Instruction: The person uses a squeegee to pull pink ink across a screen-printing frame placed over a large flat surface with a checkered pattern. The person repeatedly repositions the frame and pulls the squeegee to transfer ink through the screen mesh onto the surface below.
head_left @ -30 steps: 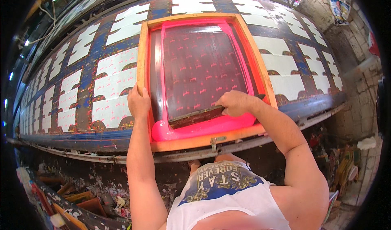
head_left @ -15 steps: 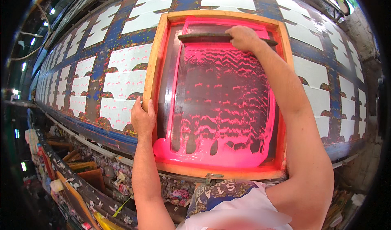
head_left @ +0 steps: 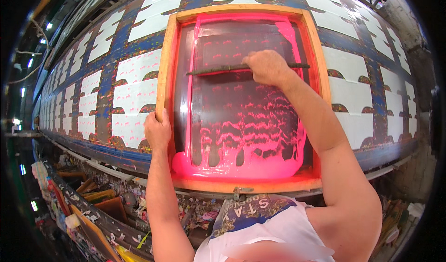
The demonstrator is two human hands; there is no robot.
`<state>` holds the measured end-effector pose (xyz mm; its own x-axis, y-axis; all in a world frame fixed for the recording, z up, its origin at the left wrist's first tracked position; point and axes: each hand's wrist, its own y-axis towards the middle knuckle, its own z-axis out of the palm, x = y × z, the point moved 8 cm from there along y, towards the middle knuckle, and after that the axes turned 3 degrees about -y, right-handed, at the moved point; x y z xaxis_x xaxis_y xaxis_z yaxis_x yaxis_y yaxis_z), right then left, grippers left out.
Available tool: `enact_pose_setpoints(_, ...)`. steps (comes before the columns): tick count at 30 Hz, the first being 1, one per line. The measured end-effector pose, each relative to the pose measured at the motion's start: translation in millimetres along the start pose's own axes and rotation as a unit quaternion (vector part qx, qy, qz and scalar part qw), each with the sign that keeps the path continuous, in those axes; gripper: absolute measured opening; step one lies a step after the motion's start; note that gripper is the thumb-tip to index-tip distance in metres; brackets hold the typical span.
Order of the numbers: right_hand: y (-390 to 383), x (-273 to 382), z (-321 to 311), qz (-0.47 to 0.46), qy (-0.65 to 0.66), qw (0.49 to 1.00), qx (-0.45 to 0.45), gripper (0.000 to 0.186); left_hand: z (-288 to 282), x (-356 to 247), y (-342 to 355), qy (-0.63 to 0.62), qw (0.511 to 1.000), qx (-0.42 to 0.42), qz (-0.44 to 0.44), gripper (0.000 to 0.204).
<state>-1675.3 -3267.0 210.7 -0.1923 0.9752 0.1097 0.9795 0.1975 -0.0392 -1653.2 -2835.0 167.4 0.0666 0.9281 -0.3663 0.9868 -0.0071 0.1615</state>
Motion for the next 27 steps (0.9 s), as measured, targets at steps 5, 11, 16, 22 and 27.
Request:
enact_pose_setpoints(5, -81, 69, 6, -0.005, 0.029, 1.0, -0.003, 0.024, 6, 8, 6, -0.018, 0.999, 0.031, -0.007, 0.057)
enact_pose_setpoints(11, -171, 159, 12, -0.011, 0.022, 1.0, 0.007, 0.028, 5, 12, 6, -0.031, 0.999, 0.013, 0.027, 0.057)
enact_pose_setpoints(16, -227, 219, 13, -0.012, 0.026, 1.0, 0.008, 0.03, 9, 18, 10, -0.098, 0.994, 0.051, 0.004, 0.051)
enact_pose_setpoints(22, -263, 247, 15, 0.015, 0.045, 0.999, -0.015, 0.03, 7, 23, 13, -0.149, 0.986, 0.078, -0.014, 0.047)
enact_pose_setpoints(27, -289, 189, -4, 0.064, 0.139, 0.977, -0.151, 0.039, 6, 24, 19, -0.153, 0.985, 0.084, -0.015, 0.046)
